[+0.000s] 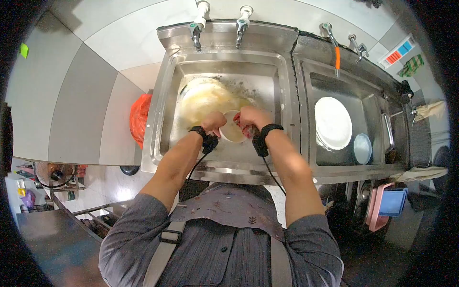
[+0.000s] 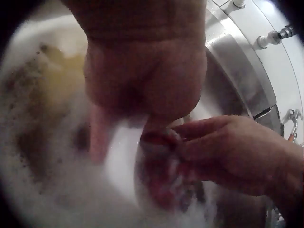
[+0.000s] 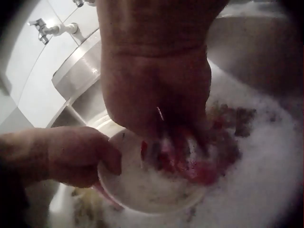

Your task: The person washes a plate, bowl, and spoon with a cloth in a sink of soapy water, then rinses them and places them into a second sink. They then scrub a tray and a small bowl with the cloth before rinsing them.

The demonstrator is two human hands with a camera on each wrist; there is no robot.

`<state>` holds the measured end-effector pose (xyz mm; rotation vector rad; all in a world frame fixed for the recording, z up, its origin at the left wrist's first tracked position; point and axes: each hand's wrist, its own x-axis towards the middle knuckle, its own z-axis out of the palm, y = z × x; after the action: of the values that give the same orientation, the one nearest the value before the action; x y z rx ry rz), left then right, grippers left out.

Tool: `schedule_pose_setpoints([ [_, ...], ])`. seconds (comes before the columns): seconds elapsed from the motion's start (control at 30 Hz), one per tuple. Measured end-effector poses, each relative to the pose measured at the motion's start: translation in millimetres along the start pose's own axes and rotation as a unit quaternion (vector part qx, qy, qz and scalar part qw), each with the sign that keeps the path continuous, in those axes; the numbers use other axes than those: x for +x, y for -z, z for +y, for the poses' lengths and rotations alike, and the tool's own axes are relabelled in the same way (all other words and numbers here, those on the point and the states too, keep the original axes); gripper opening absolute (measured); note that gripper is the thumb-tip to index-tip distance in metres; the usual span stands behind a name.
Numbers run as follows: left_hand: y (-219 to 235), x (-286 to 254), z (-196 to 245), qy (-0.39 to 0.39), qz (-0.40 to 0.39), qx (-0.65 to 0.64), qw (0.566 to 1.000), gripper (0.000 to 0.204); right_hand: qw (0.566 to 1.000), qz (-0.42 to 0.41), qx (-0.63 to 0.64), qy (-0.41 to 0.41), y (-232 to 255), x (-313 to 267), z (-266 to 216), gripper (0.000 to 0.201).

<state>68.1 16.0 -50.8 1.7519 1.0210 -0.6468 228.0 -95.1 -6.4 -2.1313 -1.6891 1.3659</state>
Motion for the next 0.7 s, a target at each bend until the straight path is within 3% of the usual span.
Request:
schedule_pose_setpoints([
  [0.03,0.0,3.7,-5.0,0.001,0.000,0.002,1.000,0.025,0.999,0.001,-0.050,-0.011,-3.5,5.5,-3.5,0.028],
  [0.1,-0.1,4.5,-18.3,-0.226,0.040,0.106,0.968,0.020,0.995,0.001,-0.100,-0.019,-17.0,22.2,-0.2,0.030],
  [0.13,-4.6,2.6,-16.6,-0.225,0.040,0.107,0.968,0.020,0.999,0.037,-0.009,-0.009,-32.8,38.8,10.5,0.032],
  [0.17,-7.5,1.2,-9.5,-0.167,0.033,-0.079,0.982,0.018,0.994,0.076,0.083,0.001,-38.4,48.6,15.5,0.034],
  [0.2,-10.3,-3.6,-2.9,-0.103,0.024,-0.263,0.959,0.021,0.993,0.078,0.084,0.000,-37.1,45.2,12.7,0.034],
  [0.23,-10.9,-9.4,0.0,-0.103,0.022,-0.263,0.959,0.021,0.994,0.086,0.056,0.025,-37.0,40.8,10.6,0.032],
  [0.27,-8.9,-15.5,2.4,-0.109,0.029,-0.299,0.948,0.035,0.994,0.094,0.027,0.051,-36.4,36.6,8.0,0.030],
  [0.3,-6.9,-18.1,3.3,-0.116,0.035,-0.334,0.935,0.053,0.994,0.104,0.011,0.034,-37.7,32.7,7.0,0.026],
  [0.43,0.1,-37.6,14.7,-0.116,0.030,-0.383,0.916,0.069,0.985,0.103,-0.140,0.000,-28.6,9.0,3.2,0.034],
  [0.5,3.3,-55.1,26.0,-0.135,0.036,-0.406,0.903,0.072,0.900,0.355,-0.252,-0.001,-27.5,4.6,5.3,0.048],
  [0.53,2.2,-49.2,25.0,-0.136,0.037,-0.405,0.903,0.072,0.900,0.356,-0.252,0.000,-26.6,9.0,7.9,0.048],
  [0.6,1.5,-39.5,25.0,-0.109,0.057,-0.467,0.875,0.072,0.907,0.409,-0.102,0.003,-21.3,15.9,7.3,0.060],
  [0.63,1.1,-35.7,23.1,-0.111,0.058,-0.467,0.875,0.072,0.906,0.411,-0.103,0.003,-19.0,15.4,5.5,0.060],
  [0.7,1.2,-35.2,22.7,-0.164,0.106,-0.451,0.871,0.074,0.924,0.342,0.114,-0.127,-15.5,16.5,-0.1,0.052],
])
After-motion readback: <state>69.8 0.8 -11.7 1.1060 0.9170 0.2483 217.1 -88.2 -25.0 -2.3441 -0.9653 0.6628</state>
